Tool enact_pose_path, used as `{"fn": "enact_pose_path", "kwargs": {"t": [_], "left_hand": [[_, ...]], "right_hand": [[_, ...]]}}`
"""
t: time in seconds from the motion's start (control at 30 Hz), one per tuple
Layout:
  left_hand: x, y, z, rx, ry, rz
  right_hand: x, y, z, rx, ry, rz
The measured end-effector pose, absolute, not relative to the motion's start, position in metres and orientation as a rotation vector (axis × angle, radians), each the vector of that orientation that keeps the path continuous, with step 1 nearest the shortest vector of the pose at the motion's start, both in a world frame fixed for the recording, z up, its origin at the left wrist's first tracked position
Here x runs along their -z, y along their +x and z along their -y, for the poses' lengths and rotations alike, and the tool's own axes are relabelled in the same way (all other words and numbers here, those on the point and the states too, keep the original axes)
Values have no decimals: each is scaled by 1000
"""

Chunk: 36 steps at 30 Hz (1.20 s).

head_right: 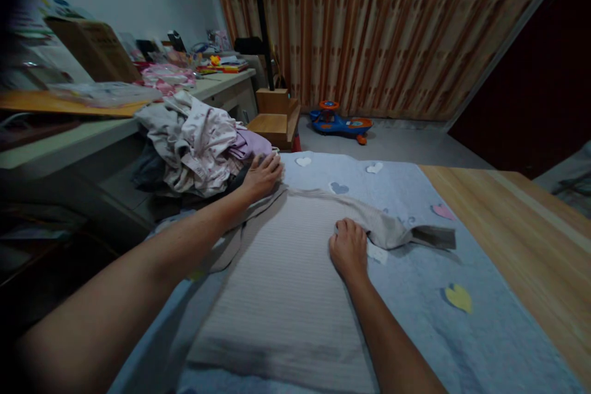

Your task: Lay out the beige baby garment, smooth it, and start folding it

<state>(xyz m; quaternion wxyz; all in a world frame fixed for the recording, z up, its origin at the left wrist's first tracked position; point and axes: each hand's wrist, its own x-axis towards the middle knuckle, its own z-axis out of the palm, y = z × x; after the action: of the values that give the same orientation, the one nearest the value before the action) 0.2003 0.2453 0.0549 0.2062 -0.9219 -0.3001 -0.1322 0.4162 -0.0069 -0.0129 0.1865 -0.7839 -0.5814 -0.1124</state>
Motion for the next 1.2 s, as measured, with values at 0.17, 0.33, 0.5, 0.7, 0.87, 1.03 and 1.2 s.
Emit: {"fn": "enact_pose_path", "kwargs": {"t": [0.17, 0.33, 0.5, 0.7, 0.87, 1.03, 1.2], "left_hand": [[-63, 181, -267, 413, -2527, 953], [-53, 179, -272, 428, -2659, 1016], [-44, 189, -270, 311, -2722, 881], [-36, 182, -276, 130, -2639, 887], [-43, 185, -286, -20, -2527, 1050], [-49, 192, -298, 38, -2518, 1092], [-55, 203, -306, 132, -2508, 1237]], "right_hand": [[15, 417, 7, 307, -2216, 1641], [14, 416, 6, 318, -2221, 1641], [13, 415, 6, 301, -2244, 1634], [12, 415, 7, 304, -2240, 1636], [14, 416, 7, 293, -2227, 1627], [16, 418, 7, 284, -2214, 1622], [15, 418, 7, 268, -2221, 1619]]}}
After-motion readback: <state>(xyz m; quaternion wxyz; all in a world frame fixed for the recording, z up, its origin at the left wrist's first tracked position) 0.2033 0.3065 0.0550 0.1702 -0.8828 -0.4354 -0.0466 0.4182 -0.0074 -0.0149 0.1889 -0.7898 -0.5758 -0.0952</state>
